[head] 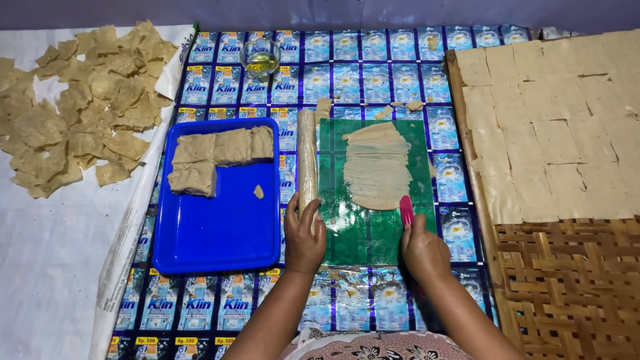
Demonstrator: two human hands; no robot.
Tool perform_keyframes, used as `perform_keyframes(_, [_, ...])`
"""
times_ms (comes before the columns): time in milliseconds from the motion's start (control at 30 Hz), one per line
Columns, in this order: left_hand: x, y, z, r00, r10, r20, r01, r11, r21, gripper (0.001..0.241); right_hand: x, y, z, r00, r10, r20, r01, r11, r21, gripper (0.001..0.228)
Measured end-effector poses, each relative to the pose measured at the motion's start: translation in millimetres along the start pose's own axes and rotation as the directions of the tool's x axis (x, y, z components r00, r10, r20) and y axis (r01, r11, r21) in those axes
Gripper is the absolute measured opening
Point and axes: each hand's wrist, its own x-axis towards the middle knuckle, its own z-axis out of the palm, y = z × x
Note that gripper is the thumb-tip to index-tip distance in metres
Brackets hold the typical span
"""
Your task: Rolling out dough pieces with a rolling pin, cutting them into square shapes with a spatula, and placing them onto a large bamboo drying tray.
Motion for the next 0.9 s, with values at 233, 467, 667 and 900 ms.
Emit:
perform_keyframes(233, [0,0,0,1.0,-0.008,0.012,0.008,1.0,0.001,0.035,15,-7,8,0.999,0.045,-0.005,-0.045,0.997,-0.056,0.026])
perform_keyframes(467, [0,-3,2,1.0,-0.014,0.009,0.014,1.0,-0.013,0.035,49,-13,7,0.997,0.073,-0.006,-0.073,0.995,-0.062,0.027])
perform_keyframes(667, [1,-3,1,1.0,-0.001,-0.002,0.001,1.0,0.016,0.036,88,-10,18,0.996,0.081,-0.042,-0.084,0.992,-0.095,0.03])
perform_keyframes(900, [2,-5,3,1.0,0.006,-0.02,-0.006,1.0,0.005,0.038,137,-7,20,0.995,0.091,-0.032,-0.093,0.993,-0.065,0.035])
